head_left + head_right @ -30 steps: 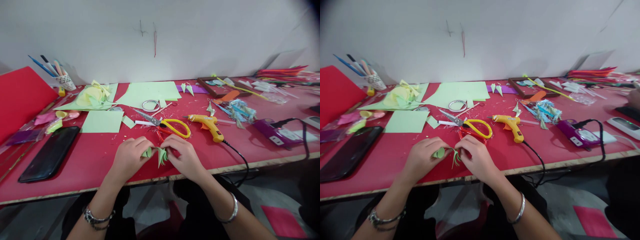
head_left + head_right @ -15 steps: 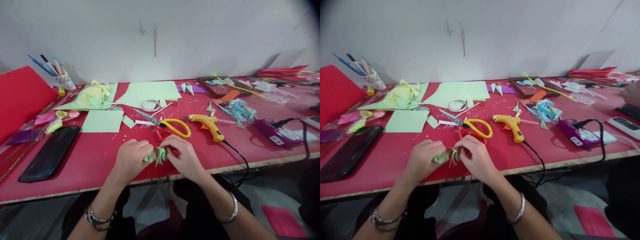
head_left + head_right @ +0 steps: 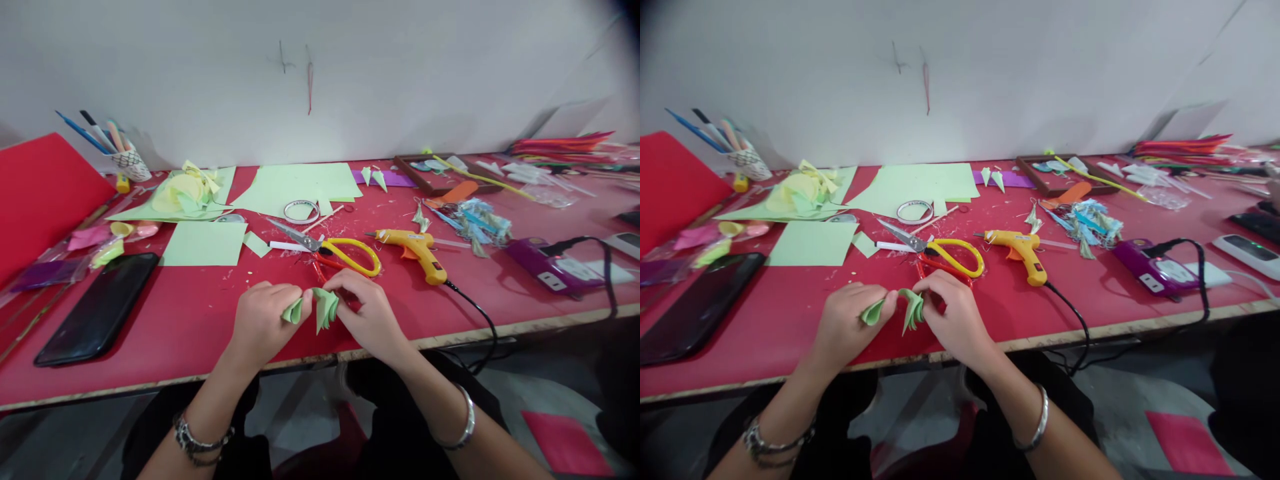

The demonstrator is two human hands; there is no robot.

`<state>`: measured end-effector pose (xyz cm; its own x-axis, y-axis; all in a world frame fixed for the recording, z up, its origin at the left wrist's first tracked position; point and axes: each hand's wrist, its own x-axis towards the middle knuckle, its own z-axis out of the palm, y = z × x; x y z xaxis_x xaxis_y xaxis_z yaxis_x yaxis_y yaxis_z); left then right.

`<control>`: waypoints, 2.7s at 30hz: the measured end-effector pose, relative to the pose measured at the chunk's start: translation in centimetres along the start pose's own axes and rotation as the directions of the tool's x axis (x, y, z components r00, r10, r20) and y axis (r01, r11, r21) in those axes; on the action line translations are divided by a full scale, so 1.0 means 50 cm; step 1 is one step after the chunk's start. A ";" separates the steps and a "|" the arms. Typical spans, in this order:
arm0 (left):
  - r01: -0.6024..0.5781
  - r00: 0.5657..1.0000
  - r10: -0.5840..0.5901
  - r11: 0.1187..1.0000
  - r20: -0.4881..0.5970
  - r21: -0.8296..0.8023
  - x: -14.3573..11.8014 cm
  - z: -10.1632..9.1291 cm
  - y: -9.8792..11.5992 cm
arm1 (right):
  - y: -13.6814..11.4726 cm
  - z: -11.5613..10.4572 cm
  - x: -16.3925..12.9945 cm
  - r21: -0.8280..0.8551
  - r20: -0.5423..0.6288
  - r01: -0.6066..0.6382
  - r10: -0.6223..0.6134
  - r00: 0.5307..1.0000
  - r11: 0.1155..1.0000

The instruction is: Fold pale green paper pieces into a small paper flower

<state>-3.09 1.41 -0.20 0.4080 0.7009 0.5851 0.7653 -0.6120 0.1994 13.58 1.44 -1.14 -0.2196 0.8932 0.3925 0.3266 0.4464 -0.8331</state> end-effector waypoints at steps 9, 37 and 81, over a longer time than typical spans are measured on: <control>0.002 1.000 -0.009 0.924 -0.018 -0.383 0.011 -0.031 0.009 | 0.005 -0.001 0.006 0.327 -0.065 -0.244 0.280 0.958 0.913; 0.102 0.992 -0.124 0.921 -0.033 -0.376 0.002 -0.005 0.018 | 0.001 0.002 0.001 0.208 -0.115 -0.048 0.073 0.991 0.977; 0.431 0.893 -0.433 0.750 0.119 -0.502 0.008 -0.005 0.055 | 0.012 0.007 -0.023 -0.596 -0.020 0.370 -0.473 0.881 0.713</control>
<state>-0.94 -0.07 0.78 0.0924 0.9350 0.3424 0.4998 -0.3410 0.7962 13.73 0.67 -2.22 -0.3293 0.5763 0.7479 0.6993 0.6811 -0.2170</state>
